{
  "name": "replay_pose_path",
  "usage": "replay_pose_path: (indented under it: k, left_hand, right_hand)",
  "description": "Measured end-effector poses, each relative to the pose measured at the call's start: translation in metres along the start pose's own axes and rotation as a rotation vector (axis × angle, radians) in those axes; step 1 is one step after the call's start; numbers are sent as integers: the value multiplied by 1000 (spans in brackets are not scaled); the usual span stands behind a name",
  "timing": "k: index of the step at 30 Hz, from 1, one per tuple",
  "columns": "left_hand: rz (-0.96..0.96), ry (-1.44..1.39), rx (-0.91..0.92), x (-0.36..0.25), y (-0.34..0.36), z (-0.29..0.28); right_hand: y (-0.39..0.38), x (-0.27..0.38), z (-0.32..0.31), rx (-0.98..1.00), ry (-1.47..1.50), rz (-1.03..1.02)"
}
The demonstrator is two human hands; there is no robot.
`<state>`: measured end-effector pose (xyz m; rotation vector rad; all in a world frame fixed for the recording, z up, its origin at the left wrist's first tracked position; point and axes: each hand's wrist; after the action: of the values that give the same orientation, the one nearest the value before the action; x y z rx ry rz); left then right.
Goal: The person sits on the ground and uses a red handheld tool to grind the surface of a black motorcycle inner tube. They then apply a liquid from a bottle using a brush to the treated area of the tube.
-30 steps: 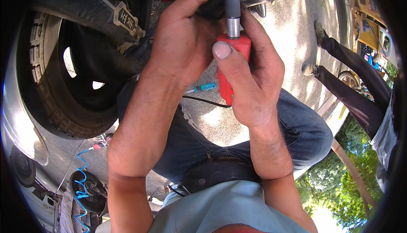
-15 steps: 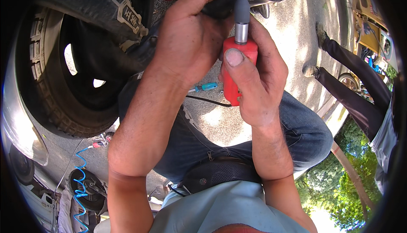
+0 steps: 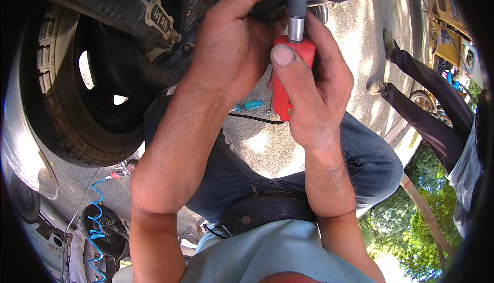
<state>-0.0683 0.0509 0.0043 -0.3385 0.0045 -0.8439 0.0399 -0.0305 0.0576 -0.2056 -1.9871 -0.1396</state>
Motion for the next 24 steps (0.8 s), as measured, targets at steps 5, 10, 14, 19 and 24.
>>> replay_pose_path:
  k: [5,10,14,19,24]
  left_hand:
    - [-55,-46,56,-7,-5,4]
    - [386,47,-71,8,4,18]
    - [427,164,10,10,3,7]
    - [426,257,19,11,5,4]
    - [422,269,49,9,4,-1]
  right_hand:
    - [-2,-3,-1,3,-18,-5]
    - [-22,-28,-19,-132,350,126]
    - [-25,-64,-30,-213,676,513]
    - [-38,-115,-22,-221,527,620]
    - [-87,-178,-5,-84,15,636]
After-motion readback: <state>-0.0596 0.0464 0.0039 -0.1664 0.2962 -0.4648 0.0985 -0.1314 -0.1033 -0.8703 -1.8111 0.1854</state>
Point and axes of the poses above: each hand's wrist, its own y-axis towards the middle knuckle, its own z-axis out of the palm, x = y × z, and after that the axes turned 5 degrees about -y, right-handed
